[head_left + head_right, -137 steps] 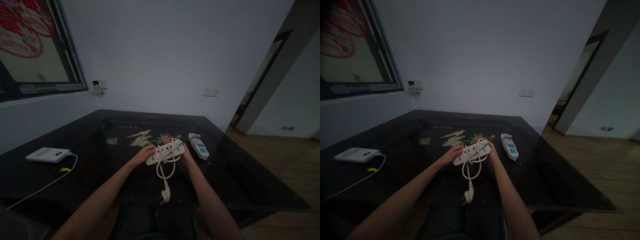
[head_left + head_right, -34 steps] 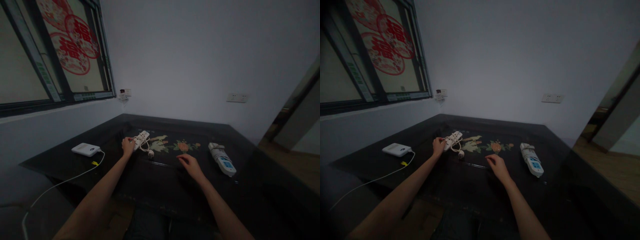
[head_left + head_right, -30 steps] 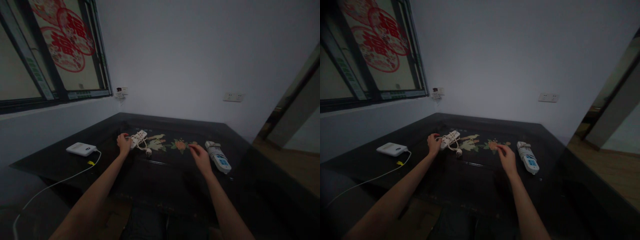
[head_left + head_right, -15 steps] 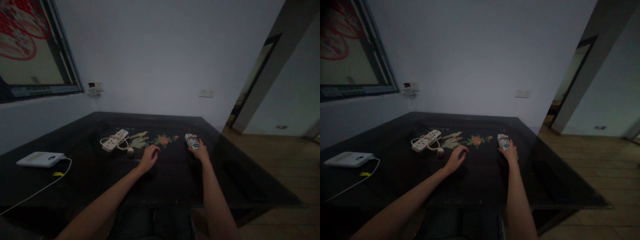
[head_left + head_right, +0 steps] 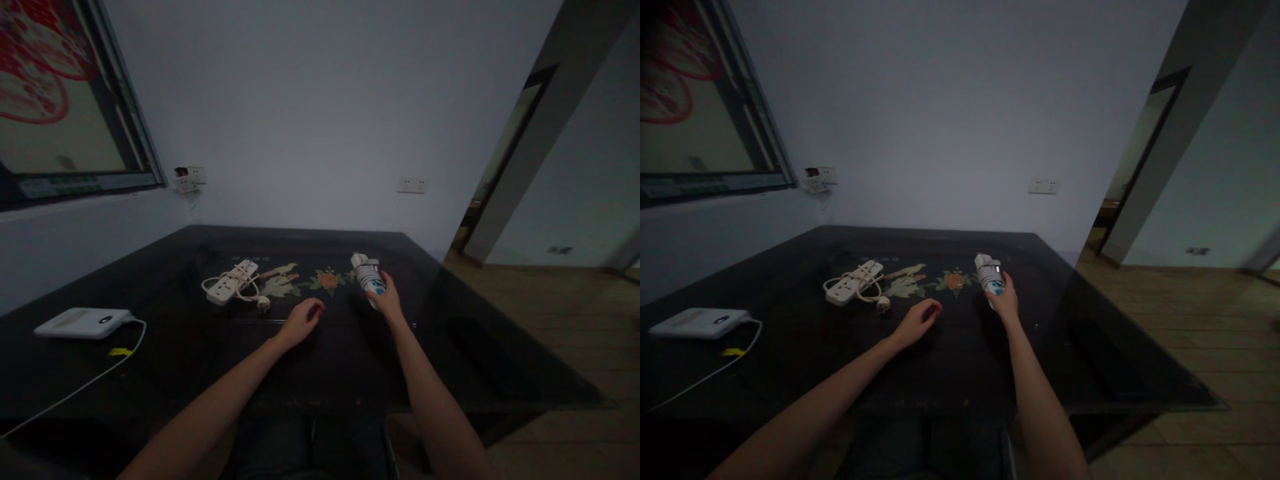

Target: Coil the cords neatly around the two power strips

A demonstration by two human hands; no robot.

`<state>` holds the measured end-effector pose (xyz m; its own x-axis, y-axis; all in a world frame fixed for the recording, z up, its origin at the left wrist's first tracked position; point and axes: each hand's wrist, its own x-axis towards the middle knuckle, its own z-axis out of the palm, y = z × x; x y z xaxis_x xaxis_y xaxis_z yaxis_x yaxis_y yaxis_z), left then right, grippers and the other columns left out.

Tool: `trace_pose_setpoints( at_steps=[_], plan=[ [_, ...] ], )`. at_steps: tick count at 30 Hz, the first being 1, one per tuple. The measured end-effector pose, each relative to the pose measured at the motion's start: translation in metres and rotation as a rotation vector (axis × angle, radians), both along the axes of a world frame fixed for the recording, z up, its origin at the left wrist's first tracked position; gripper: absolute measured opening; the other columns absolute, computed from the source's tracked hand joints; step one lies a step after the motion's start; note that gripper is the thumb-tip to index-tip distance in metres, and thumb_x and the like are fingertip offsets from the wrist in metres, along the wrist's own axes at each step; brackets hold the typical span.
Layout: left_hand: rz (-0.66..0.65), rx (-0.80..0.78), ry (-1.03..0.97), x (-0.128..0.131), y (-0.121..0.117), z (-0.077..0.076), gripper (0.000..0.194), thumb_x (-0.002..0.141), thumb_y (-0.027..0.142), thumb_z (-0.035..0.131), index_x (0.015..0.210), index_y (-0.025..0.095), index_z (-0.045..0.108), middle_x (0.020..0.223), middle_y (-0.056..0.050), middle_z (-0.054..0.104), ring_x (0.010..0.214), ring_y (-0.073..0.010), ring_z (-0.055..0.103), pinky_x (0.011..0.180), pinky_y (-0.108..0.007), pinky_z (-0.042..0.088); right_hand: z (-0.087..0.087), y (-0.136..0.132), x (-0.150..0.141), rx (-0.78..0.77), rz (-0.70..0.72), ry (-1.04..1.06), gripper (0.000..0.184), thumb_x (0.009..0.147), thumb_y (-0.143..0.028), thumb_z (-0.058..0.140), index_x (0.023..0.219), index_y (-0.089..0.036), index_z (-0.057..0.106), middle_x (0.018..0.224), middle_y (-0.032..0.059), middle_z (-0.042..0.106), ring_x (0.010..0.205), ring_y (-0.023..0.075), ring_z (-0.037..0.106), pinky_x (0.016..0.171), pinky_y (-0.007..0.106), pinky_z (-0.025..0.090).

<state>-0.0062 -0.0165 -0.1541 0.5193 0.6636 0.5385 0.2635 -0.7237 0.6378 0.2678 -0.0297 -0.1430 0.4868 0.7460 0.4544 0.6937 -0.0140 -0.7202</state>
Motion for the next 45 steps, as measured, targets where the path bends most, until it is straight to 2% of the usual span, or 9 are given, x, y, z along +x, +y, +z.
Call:
trace_pose_setpoints(
  at_steps=[7,13,15,19,22,26,30,39,45],
  plan=[
    [0.124,0.064,-0.168,-0.004,-0.006,0.014,0.018,0.087,0.018,0.047,0.103,0.020,0.055,0.090,-0.004,0.063,0.082,-0.0168,0.061,0.077,-0.030,0.049,0.016,-0.017,-0.076,0.202,0.251,-0.213,0.077,0.070,-0.021,0.060,0.143,-0.017,0.033,0.130,0.0133,0.052,0.119,0.0276,0.048,0.102,0.044,0.040],
    [0.295,0.207,-0.231,-0.023,0.003,0.026,0.052,0.080,0.030,0.065,0.128,0.022,0.044,0.116,-0.010,0.051,0.102,-0.0220,0.053,0.091,-0.037,0.045,0.014,-0.031,-0.103,0.175,0.442,-0.457,0.082,0.069,-0.008,0.055,0.146,-0.028,0.031,0.135,0.0079,0.048,0.121,0.0278,0.044,0.099,0.044,0.044],
    [0.337,0.271,-0.169,-0.027,0.005,0.027,0.055,0.076,0.034,0.070,0.127,0.025,0.050,0.119,-0.010,0.048,0.108,-0.0241,0.050,0.095,-0.039,0.043,0.012,-0.032,-0.108,0.164,0.490,-0.509,0.083,0.068,-0.007,0.056,0.145,-0.030,0.033,0.136,0.0068,0.049,0.121,0.0283,0.044,0.099,0.045,0.044],
    [0.417,0.308,-0.118,-0.030,0.006,0.028,0.039,0.075,0.037,0.072,0.112,0.028,0.064,0.114,-0.008,0.050,0.108,-0.0266,0.048,0.098,-0.046,0.038,0.011,-0.033,-0.115,0.146,0.516,-0.570,0.084,0.069,-0.008,0.056,0.146,-0.029,0.032,0.135,0.0084,0.049,0.122,0.0297,0.044,0.101,0.046,0.044],
    [0.475,0.334,-0.116,-0.032,0.007,0.031,0.030,0.075,0.041,0.071,0.102,0.029,0.068,0.123,-0.008,0.047,0.117,-0.0291,0.043,0.103,-0.050,0.033,0.011,-0.034,-0.116,0.140,0.498,-0.582,0.086,0.070,-0.009,0.056,0.148,-0.029,0.026,0.136,0.0090,0.048,0.122,0.0302,0.044,0.099,0.046,0.045],
    [0.391,0.362,-0.117,-0.035,0.010,0.034,0.026,0.078,0.042,0.068,0.099,0.027,0.068,0.141,-0.007,0.035,0.132,-0.0300,0.032,0.109,-0.050,0.028,0.011,-0.035,-0.115,0.144,0.495,-0.587,0.087,0.071,-0.009,0.056,0.148,-0.030,0.023,0.138,0.0074,0.046,0.124,0.0293,0.043,0.102,0.046,0.042],
    [0.311,0.264,-0.143,-0.035,0.012,0.031,0.024,0.085,0.039,0.059,0.104,0.024,0.063,0.148,-0.009,0.031,0.139,-0.0268,0.028,0.113,-0.048,0.025,0.010,-0.034,-0.113,0.145,0.490,-0.574,0.087,0.069,-0.007,0.056,0.148,-0.028,0.025,0.137,0.0085,0.047,0.124,0.0293,0.043,0.102,0.045,0.043],
    [0.266,0.183,-0.172,-0.035,0.019,0.023,0.024,0.091,0.038,0.049,0.107,0.023,0.057,0.150,-0.011,0.034,0.139,-0.0239,0.031,0.114,-0.047,0.024,0.005,-0.032,-0.115,0.128,0.485,-0.509,0.091,0.066,-0.008,0.058,0.147,-0.032,0.025,0.134,0.0086,0.049,0.121,0.0304,0.044,0.095,0.046,0.048],
    [0.238,0.109,-0.285,-0.035,0.016,0.026,0.026,0.091,0.042,0.047,0.105,0.022,0.057,0.147,-0.011,0.040,0.137,-0.0234,0.034,0.114,-0.045,0.024,0.002,-0.030,-0.115,0.117,0.495,-0.421,0.088,0.065,-0.009,0.060,0.144,-0.034,0.032,0.134,0.0075,0.050,0.121,0.0317,0.044,0.096,0.048,0.047]
  ],
)
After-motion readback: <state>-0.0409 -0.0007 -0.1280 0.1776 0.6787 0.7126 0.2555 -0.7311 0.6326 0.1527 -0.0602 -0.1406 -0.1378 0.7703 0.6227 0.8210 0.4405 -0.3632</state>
